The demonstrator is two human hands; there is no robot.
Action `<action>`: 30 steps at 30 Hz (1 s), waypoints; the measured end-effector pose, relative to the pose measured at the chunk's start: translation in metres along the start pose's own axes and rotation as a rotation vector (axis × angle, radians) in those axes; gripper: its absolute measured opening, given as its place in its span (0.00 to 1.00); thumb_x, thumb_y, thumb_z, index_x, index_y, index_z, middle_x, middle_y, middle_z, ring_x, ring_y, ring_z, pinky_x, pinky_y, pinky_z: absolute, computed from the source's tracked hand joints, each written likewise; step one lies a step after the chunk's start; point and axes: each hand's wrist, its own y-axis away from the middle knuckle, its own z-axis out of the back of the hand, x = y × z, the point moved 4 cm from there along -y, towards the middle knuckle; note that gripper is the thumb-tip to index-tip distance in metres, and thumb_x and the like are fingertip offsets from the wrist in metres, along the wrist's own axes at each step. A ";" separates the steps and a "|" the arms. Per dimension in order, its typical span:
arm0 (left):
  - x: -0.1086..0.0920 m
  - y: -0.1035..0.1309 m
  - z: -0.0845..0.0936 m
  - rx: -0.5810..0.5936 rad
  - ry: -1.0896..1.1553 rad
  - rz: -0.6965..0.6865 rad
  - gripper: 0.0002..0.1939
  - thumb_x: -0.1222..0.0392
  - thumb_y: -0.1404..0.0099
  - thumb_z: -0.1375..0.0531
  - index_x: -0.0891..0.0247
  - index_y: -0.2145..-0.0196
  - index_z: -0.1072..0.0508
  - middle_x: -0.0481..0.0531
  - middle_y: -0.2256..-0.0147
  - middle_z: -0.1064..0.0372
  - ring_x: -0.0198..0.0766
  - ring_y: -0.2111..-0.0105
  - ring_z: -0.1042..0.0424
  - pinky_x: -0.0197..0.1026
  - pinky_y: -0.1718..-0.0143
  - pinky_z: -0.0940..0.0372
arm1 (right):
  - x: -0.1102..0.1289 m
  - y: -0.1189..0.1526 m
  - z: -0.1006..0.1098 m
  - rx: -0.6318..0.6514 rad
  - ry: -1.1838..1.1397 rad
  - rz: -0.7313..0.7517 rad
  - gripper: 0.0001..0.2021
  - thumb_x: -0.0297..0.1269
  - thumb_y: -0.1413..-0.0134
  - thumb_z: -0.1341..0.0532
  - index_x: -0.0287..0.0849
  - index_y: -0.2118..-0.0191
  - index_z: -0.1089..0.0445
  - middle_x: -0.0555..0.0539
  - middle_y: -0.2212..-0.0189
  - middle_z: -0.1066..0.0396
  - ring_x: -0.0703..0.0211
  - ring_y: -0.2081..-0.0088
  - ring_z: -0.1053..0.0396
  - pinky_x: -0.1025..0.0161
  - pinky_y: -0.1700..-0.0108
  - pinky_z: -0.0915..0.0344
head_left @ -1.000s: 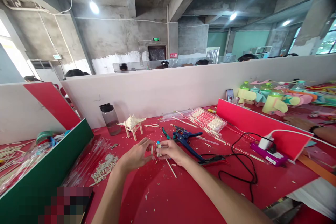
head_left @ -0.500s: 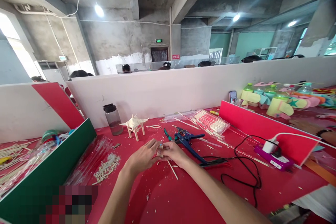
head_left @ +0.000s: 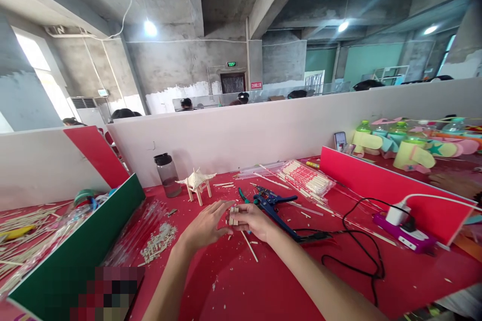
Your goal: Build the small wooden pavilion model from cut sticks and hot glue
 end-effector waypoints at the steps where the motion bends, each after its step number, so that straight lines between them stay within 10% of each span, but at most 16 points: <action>1: 0.001 0.000 -0.001 -0.003 0.010 0.006 0.35 0.54 0.36 0.36 0.53 0.35 0.43 0.58 0.40 0.37 0.52 0.40 0.37 0.54 0.39 0.41 | 0.001 0.000 0.000 0.004 -0.004 0.000 0.23 0.45 0.70 0.22 0.37 0.66 0.23 0.48 0.71 0.25 0.58 0.68 0.27 0.54 0.59 0.27; 30: -0.001 0.027 -0.012 -0.299 0.233 0.066 0.27 0.63 0.40 0.37 0.57 0.44 0.35 0.55 0.46 0.31 0.47 0.44 0.33 0.51 0.41 0.38 | -0.009 0.004 -0.018 0.091 -0.034 -0.089 0.29 0.46 0.68 0.23 0.40 0.60 0.32 0.49 0.70 0.23 0.61 0.70 0.24 0.63 0.62 0.29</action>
